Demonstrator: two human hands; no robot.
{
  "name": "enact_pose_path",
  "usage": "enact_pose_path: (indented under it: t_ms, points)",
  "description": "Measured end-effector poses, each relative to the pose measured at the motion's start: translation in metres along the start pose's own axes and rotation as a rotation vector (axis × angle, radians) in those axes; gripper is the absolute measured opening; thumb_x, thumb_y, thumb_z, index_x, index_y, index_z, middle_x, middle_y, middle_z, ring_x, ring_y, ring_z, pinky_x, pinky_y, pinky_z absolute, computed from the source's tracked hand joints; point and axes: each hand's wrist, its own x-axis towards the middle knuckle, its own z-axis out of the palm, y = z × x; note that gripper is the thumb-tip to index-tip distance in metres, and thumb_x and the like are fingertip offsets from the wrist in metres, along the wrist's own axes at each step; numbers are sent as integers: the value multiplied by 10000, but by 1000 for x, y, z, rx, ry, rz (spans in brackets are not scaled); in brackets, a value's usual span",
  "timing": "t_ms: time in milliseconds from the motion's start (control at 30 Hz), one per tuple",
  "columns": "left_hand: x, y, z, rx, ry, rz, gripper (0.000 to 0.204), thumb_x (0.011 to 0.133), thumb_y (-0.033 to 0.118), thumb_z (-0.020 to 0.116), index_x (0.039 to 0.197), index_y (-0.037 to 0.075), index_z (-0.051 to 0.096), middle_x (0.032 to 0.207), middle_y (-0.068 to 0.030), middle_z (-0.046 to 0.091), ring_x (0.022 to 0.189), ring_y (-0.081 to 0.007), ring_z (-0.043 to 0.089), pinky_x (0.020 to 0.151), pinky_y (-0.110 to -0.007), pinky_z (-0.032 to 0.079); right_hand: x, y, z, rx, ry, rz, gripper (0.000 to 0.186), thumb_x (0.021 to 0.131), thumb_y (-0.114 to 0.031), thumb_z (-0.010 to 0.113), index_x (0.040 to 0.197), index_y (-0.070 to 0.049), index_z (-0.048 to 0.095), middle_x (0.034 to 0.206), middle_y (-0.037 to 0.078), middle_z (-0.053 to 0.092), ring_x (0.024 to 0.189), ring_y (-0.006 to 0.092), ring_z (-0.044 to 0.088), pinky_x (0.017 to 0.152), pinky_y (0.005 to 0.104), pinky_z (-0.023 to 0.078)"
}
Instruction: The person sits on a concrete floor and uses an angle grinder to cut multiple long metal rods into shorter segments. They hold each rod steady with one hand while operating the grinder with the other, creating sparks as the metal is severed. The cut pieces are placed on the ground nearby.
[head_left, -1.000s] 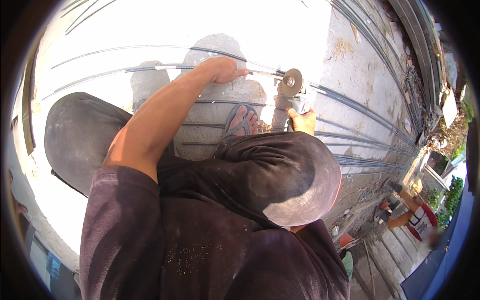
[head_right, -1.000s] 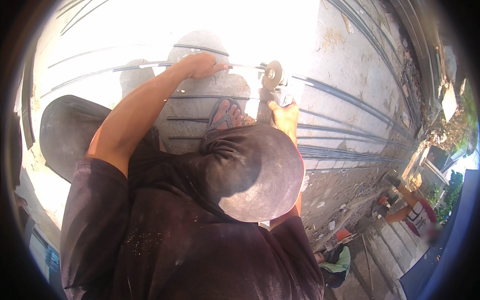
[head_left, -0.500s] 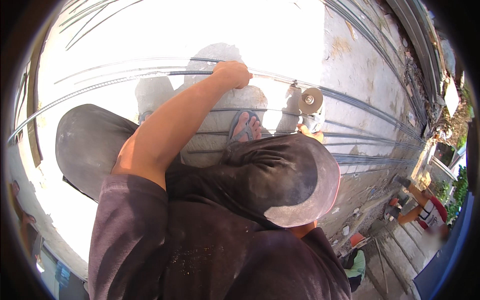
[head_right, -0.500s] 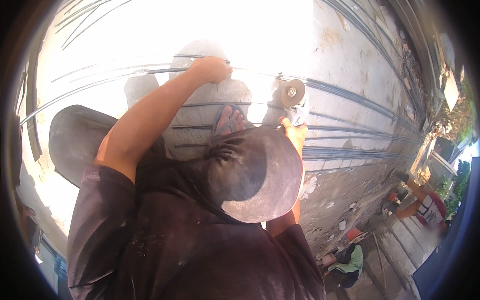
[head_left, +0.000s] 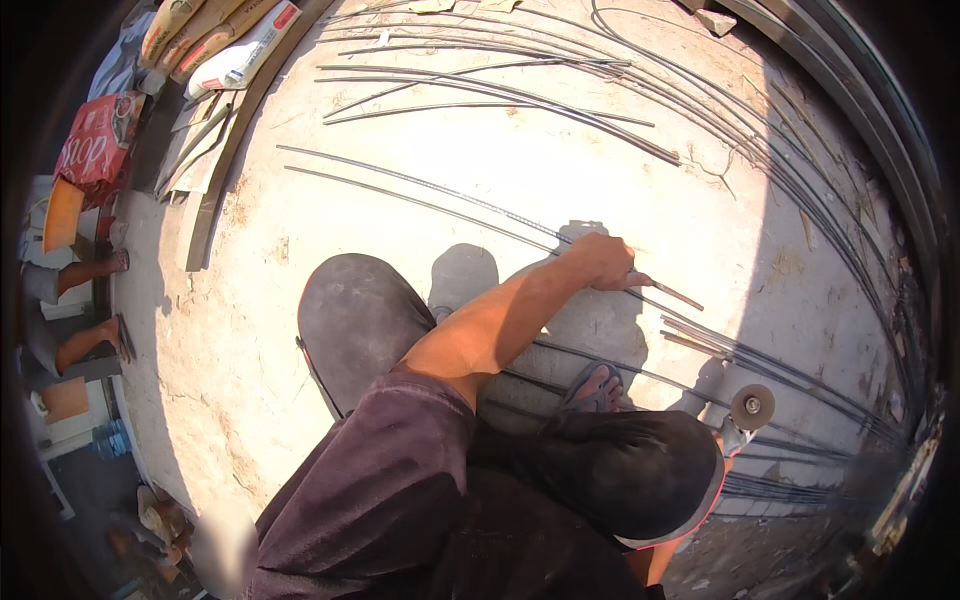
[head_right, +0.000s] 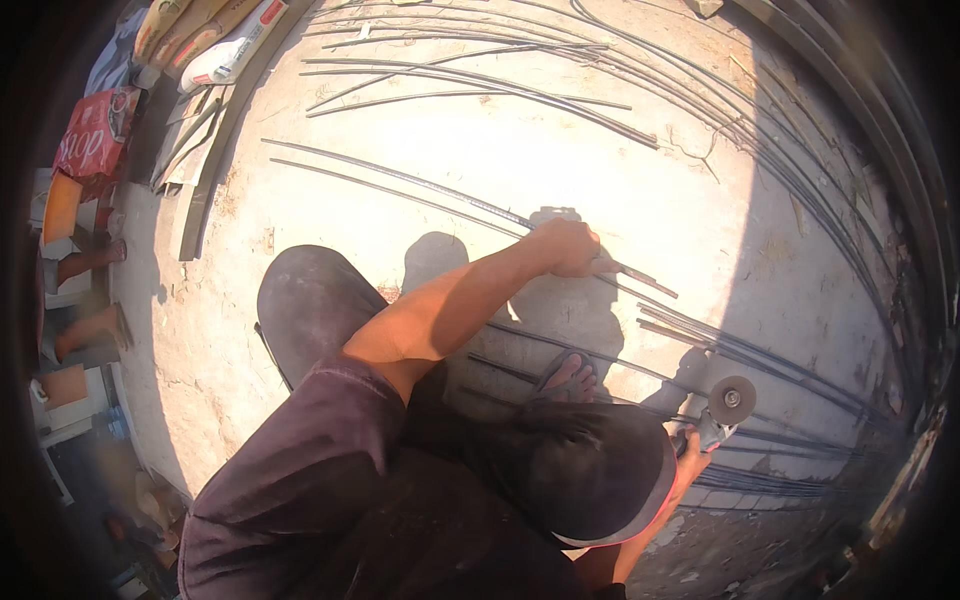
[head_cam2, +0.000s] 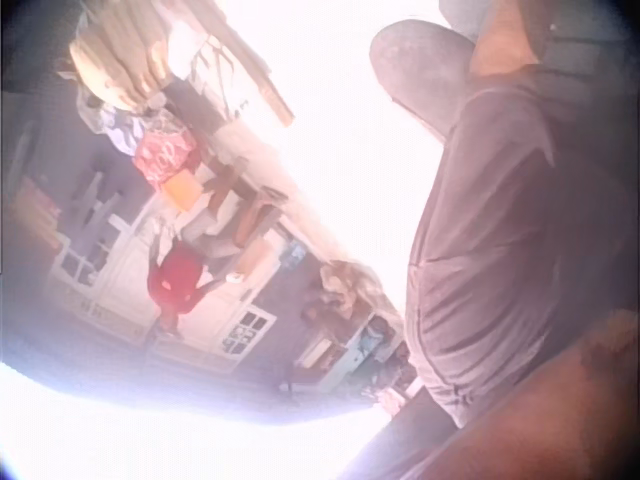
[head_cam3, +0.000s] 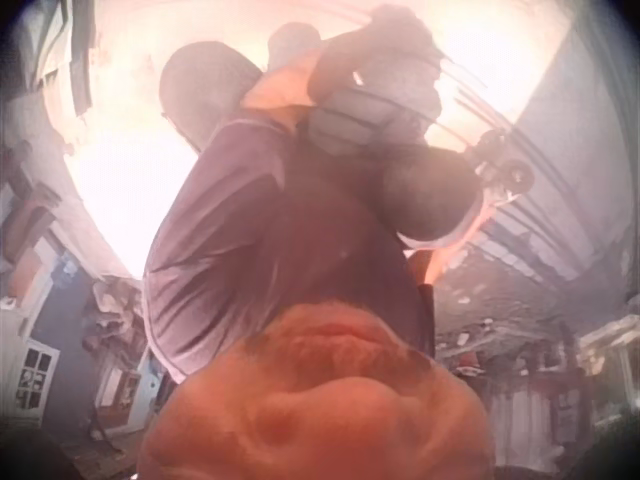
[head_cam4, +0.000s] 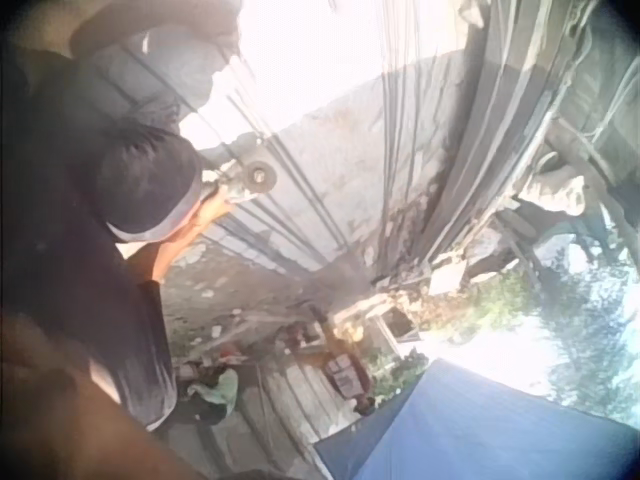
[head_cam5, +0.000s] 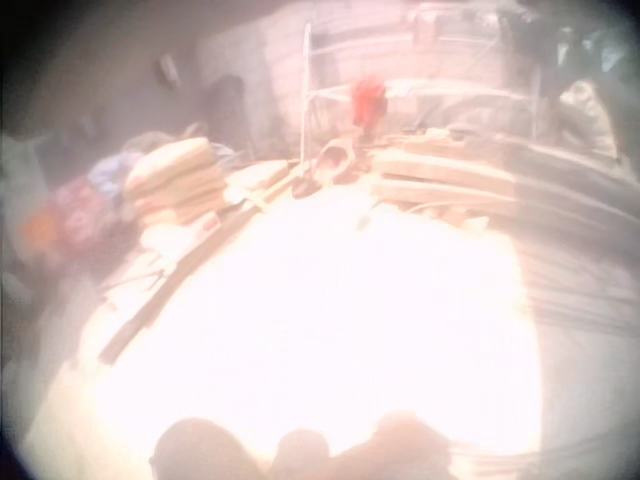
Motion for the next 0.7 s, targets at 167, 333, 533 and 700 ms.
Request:
enact_pose_path:
  t_ms: [167, 333, 533, 700]
  points:
    - [31, 20, -75, -46, 144, -1, 819, 1037, 701, 455, 908, -37, 786, 919, -281, 737, 943, -434, 728, 856, -540, 561, -23, -40, -5, -95, 43, 22, 326, 847, -212, 778, 1046, 26, 677, 878, 77, 681, 663, 187, 648, 634, 352, 537]
    - [67, -37, -105, 395, 410, -10, 804, 1047, 722, 400, 960, 7, 760, 911, -249, 738, 861, -415, 723, 812, -520, 588, -26, -28, -26, -66, 62, 15, 333, 851, -196, 791, 1071, 31, 686, 869, 66, 692, 679, 184, 661, 642, 341, 530]
    - [53, -62, -78, 548, 755, -53, 534, 1021, 508, 634, 1266, 35, 680, 1258, -184, 662, 1200, -372, 614, 974, -529, 515, -32, -7, -19, -129, 60, -36, 318, 843, -201, 785, 1059, 5, 677, 831, 68, 680, 633, 179, 641, 581, 343, 514]
    - [25, -34, 47, 375, 188, 96, 476, 940, 483, 733, 1175, 69, 724, 1212, -144, 696, 1239, -319, 623, 1008, -454, 532, -33, 7, 24, -139, -19, 58, 297, 836, -189, 784, 1030, 10, 683, 827, 61, 681, 629, 167, 625, 585, 333, 496]
